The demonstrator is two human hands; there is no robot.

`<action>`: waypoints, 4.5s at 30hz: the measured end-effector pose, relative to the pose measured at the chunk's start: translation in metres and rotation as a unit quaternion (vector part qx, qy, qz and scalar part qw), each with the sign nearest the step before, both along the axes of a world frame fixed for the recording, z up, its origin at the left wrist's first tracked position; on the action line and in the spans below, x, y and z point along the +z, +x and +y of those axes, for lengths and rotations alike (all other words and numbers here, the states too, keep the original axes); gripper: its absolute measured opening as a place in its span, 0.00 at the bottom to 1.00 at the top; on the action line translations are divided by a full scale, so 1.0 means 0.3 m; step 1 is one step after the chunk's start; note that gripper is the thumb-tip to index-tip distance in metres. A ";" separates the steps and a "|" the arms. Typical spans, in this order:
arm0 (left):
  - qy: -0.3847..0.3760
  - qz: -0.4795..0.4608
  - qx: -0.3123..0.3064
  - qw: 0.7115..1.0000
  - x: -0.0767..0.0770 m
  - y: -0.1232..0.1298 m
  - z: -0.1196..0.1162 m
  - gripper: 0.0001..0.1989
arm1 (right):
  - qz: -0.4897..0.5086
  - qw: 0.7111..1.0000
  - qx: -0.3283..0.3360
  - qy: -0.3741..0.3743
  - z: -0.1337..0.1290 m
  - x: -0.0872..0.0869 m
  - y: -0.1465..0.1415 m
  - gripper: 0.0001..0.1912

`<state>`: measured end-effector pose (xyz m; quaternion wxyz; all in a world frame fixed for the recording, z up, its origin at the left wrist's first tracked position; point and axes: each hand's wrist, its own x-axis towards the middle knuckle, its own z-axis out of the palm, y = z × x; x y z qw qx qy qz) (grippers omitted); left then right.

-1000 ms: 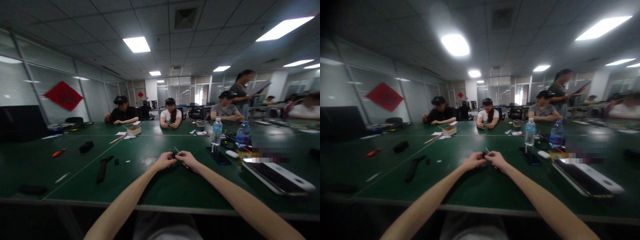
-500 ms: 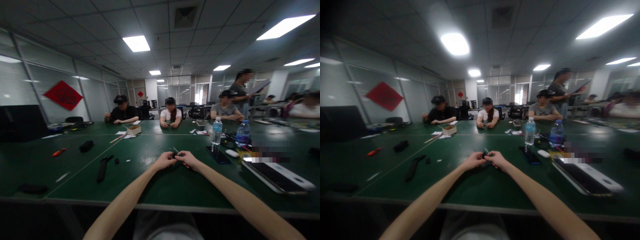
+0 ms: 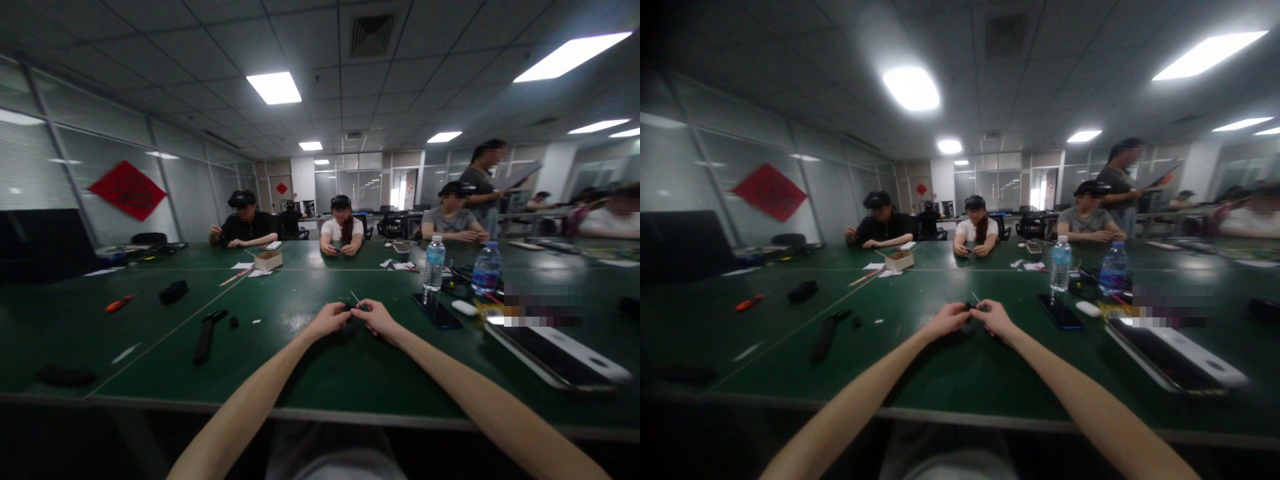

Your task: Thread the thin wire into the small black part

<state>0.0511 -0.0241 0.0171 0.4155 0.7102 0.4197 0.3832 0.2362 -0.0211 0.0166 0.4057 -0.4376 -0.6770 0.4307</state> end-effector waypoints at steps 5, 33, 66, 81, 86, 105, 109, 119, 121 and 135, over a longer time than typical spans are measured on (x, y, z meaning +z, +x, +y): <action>-0.057 -0.025 -0.003 0.998 -0.006 -0.013 0.017 0.23 | -0.055 0.976 -0.023 0.211 -0.031 0.043 0.000 0.13; -0.100 -0.091 -0.082 0.987 -0.003 -0.018 0.005 0.13 | -0.219 0.870 0.059 0.439 -0.110 0.080 -0.008 0.09; -0.089 -0.079 -0.076 0.990 -0.001 -0.020 -0.008 0.13 | -0.237 0.858 0.057 0.452 -0.128 0.080 -0.016 0.14; -0.077 0.026 -0.078 0.994 0.058 -0.003 -0.050 0.14 | -0.167 0.914 0.037 0.367 -0.094 0.077 -0.021 0.12; -0.057 0.035 -0.066 0.996 0.046 -0.003 -0.051 0.18 | -0.145 0.936 0.024 0.319 -0.086 0.052 -0.020 0.16; 0.192 0.213 0.012 0.958 0.057 -0.015 -0.056 0.24 | -0.068 0.981 0.012 0.181 -0.015 0.018 -0.004 0.14; 0.186 0.265 0.024 0.946 0.052 -0.026 -0.041 0.25 | -0.087 0.992 0.034 0.090 -0.033 0.028 -0.005 0.17; 0.230 0.282 0.027 0.931 0.059 -0.023 -0.050 0.24 | -0.084 0.993 0.070 0.032 -0.023 0.021 0.007 0.19; 0.240 0.277 0.023 0.930 0.059 -0.023 -0.051 0.24 | -0.079 0.994 0.074 0.029 -0.020 0.017 0.006 0.18; 0.261 0.268 0.053 0.926 0.048 -0.016 -0.060 0.21 | -0.073 0.994 0.074 0.034 -0.028 0.026 0.005 0.19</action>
